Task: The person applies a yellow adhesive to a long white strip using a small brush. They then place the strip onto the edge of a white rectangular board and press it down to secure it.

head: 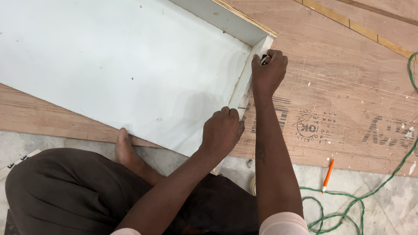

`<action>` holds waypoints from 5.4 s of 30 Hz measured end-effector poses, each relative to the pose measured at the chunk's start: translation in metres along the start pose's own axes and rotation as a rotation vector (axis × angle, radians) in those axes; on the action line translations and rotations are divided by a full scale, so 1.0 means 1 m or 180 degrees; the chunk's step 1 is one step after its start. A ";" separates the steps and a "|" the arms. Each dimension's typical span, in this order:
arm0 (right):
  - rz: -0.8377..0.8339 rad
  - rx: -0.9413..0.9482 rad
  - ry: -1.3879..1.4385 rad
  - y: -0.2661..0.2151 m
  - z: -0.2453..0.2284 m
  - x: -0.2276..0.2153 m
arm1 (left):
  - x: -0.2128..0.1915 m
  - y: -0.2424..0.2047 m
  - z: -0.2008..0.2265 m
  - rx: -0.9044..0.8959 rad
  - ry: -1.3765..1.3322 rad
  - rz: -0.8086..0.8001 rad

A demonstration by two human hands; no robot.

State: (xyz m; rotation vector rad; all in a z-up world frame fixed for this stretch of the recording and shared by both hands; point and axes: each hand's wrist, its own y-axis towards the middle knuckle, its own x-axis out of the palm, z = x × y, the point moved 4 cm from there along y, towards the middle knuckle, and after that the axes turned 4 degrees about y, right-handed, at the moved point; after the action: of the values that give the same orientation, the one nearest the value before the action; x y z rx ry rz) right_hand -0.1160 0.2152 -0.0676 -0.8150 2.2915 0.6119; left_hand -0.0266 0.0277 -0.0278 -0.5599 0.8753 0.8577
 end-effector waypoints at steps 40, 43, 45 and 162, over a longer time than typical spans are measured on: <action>-0.0320 0.0589 0.0942 0.002 0.008 -0.004 | 0.001 -0.004 -0.004 0.0033 -0.0179 0.0374; -0.0804 0.1006 0.1538 -0.006 0.007 -0.021 | -0.001 -0.004 -0.005 -0.0037 -0.0293 0.0315; -0.0780 0.1145 0.1706 -0.020 0.005 -0.033 | -0.001 -0.003 -0.011 -0.0149 -0.0487 0.0151; -0.0673 0.1818 0.2662 -0.242 -0.005 -0.095 | -0.032 -0.106 -0.042 0.0498 -0.1509 -0.1247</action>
State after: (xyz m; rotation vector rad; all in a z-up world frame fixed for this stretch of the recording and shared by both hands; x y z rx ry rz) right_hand 0.1048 0.0799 -0.0502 -1.1205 2.8069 -0.5865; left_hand 0.0327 -0.0743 -0.0149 -0.3512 0.3756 0.5237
